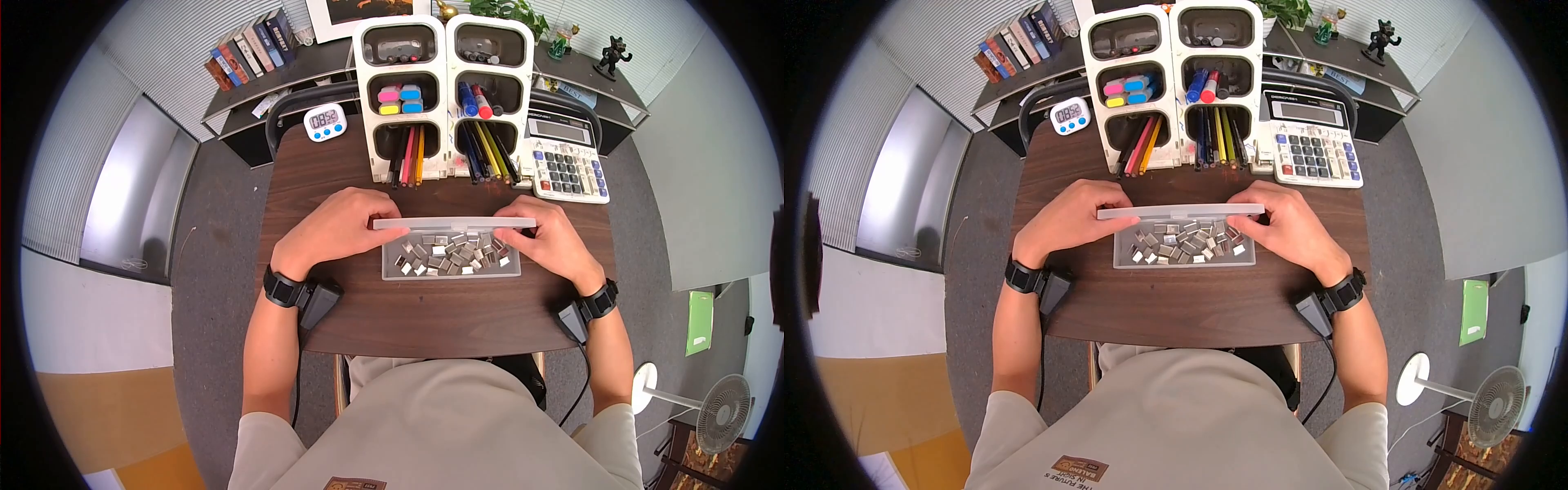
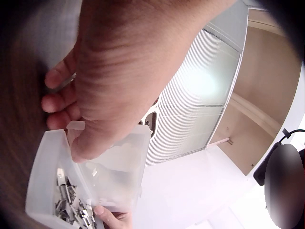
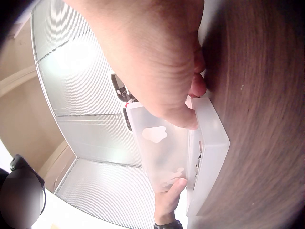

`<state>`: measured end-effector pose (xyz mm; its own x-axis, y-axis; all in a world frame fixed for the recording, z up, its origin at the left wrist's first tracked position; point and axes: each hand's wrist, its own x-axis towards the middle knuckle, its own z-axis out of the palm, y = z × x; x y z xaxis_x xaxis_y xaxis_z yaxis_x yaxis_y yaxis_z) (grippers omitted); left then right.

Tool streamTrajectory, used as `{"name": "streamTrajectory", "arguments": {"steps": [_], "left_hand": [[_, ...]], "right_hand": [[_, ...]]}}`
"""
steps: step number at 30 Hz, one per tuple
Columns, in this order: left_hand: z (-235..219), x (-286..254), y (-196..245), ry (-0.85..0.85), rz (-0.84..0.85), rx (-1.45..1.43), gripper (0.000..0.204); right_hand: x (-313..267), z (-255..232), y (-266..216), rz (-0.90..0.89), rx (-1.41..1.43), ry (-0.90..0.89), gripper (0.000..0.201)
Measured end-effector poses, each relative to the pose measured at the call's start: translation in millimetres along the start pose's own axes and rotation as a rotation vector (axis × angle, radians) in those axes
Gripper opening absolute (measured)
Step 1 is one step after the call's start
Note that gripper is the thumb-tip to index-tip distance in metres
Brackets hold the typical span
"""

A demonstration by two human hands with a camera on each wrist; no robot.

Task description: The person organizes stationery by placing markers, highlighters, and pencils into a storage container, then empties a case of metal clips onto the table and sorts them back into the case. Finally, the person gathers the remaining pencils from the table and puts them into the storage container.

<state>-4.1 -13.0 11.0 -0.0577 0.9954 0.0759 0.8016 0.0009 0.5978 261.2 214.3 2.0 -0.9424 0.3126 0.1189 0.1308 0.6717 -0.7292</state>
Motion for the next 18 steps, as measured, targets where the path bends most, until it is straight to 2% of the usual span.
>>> {"name": "streamTrajectory", "arguments": {"steps": [9, 18], "left_hand": [[-1.0, -0.5, 1.7, 0.005, 0.001, -0.015, 0.035], [-4.6, 0.2, 7.1, 0.062, -0.004, -0.035, 0.020]], "right_hand": [[0.2, 1.4, 3.2, -0.058, -0.019, 0.017, 0.021], [0.5, -0.6, -2.5, -0.032, 0.025, 0.035, 0.020]]}}
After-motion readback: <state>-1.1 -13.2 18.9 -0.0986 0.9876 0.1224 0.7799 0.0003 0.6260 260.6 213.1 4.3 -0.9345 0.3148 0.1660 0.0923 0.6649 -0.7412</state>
